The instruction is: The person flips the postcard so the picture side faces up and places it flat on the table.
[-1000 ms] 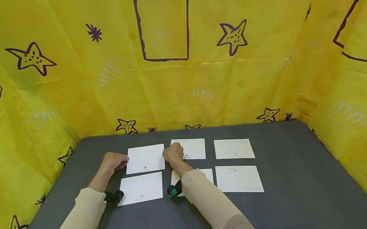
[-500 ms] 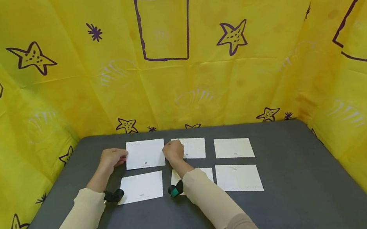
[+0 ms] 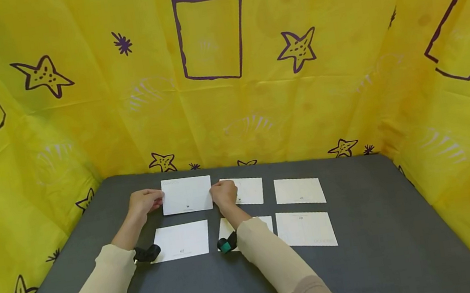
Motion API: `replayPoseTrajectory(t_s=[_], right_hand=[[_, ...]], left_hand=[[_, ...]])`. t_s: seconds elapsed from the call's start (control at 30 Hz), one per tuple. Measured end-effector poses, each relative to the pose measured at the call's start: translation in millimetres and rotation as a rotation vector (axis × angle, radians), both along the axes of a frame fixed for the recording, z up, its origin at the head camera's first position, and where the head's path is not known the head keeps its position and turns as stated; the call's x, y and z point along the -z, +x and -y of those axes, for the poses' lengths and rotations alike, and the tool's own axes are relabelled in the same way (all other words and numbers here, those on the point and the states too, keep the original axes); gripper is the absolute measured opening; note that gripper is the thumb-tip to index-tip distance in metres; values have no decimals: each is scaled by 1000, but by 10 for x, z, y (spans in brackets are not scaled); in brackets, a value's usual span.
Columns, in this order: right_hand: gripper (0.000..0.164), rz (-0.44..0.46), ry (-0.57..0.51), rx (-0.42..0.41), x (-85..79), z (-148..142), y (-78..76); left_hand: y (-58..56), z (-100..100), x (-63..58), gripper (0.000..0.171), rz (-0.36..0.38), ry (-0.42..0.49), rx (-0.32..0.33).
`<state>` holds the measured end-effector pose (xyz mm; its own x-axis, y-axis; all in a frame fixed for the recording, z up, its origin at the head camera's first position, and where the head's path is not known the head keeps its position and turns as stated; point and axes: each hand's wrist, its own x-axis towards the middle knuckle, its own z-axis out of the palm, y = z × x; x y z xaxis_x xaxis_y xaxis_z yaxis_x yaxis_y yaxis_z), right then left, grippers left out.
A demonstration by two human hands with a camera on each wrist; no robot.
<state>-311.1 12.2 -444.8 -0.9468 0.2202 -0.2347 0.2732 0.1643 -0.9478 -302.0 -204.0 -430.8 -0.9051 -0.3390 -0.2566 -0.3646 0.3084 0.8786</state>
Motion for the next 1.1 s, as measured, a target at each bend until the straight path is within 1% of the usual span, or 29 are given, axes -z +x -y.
replayPoseTrajectory(t_s=[0.3,0.53,0.67,0.8,1.1], right_hand=[[11,-48,-11,-15,-21,-35,-16],[8,-58,-38,-29,-44,-44,-21],[6,-70,-52,-29,-44,-43,-27],[8,-75,-65,-19,-42,-42,-35],[12,-108,-119,-17,-23,-79,-36]], left_hand=[[11,-12,-43,28,-30,18,8],[16,7,-53,29,-15,29,-5],[26,-11,-66,29,-44,47,-12],[39,-34,-77,29,-75,73,-19],[50,-53,-43,30,-130,99,-23]])
